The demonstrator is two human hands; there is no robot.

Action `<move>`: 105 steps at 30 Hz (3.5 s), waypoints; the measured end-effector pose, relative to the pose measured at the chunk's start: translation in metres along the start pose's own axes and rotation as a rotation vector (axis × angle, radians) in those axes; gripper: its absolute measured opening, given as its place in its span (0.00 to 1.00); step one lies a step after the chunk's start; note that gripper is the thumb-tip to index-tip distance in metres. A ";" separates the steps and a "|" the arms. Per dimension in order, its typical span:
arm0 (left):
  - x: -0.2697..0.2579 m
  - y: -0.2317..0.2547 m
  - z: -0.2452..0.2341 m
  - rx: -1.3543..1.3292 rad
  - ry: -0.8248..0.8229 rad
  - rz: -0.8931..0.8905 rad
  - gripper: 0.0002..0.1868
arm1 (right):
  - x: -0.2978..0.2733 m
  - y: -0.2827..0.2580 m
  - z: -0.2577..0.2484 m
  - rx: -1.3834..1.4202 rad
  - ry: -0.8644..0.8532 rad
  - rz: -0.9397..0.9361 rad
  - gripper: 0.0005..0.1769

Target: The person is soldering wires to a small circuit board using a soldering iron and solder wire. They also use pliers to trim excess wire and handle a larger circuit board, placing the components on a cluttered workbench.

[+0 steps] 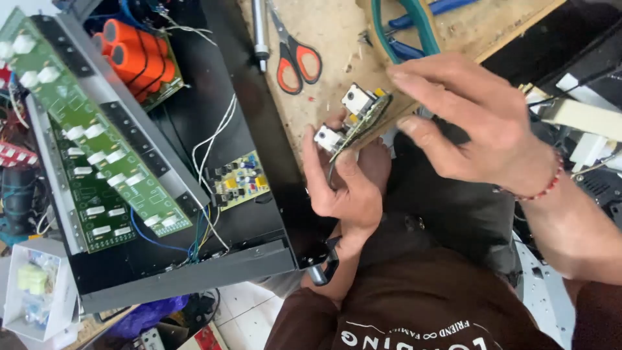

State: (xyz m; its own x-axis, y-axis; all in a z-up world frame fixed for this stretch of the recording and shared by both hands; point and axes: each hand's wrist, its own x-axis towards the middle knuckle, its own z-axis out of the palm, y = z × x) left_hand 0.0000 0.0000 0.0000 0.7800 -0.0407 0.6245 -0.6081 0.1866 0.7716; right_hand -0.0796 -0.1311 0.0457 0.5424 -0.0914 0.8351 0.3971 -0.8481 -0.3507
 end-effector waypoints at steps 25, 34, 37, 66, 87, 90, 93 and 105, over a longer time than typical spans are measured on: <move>0.025 0.024 -0.026 -0.259 -0.430 -0.067 0.18 | -0.012 -0.036 0.012 0.060 0.122 0.262 0.15; 0.011 0.014 -0.023 -0.440 -0.415 -0.253 0.13 | -0.016 -0.049 0.010 0.031 0.135 0.396 0.12; 0.012 0.015 -0.020 -0.424 -0.405 -0.240 0.12 | -0.021 -0.050 0.013 0.073 0.161 0.457 0.15; 0.004 0.007 -0.013 -0.690 -0.279 -0.330 0.10 | -0.017 -0.064 0.027 -0.040 0.239 0.393 0.10; -0.001 -0.010 -0.005 -0.445 -0.276 0.591 0.17 | -0.042 -0.030 0.027 0.269 0.391 0.253 0.14; 0.011 -0.012 -0.032 -0.281 -0.603 0.600 0.24 | -0.038 -0.067 0.005 0.104 0.138 0.458 0.24; -0.002 -0.015 -0.025 -0.310 -0.490 0.599 0.16 | -0.036 -0.071 0.006 -0.043 0.110 0.401 0.23; 0.001 -0.012 -0.028 -0.309 -0.474 0.612 0.19 | -0.029 -0.077 0.013 -0.196 0.088 0.353 0.18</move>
State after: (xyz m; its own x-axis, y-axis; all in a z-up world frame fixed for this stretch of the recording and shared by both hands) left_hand 0.0125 0.0255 -0.0122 0.1377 -0.2404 0.9609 -0.7823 0.5686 0.2544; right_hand -0.1163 -0.0560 0.0431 0.5515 -0.4313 0.7140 0.0446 -0.8395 -0.5415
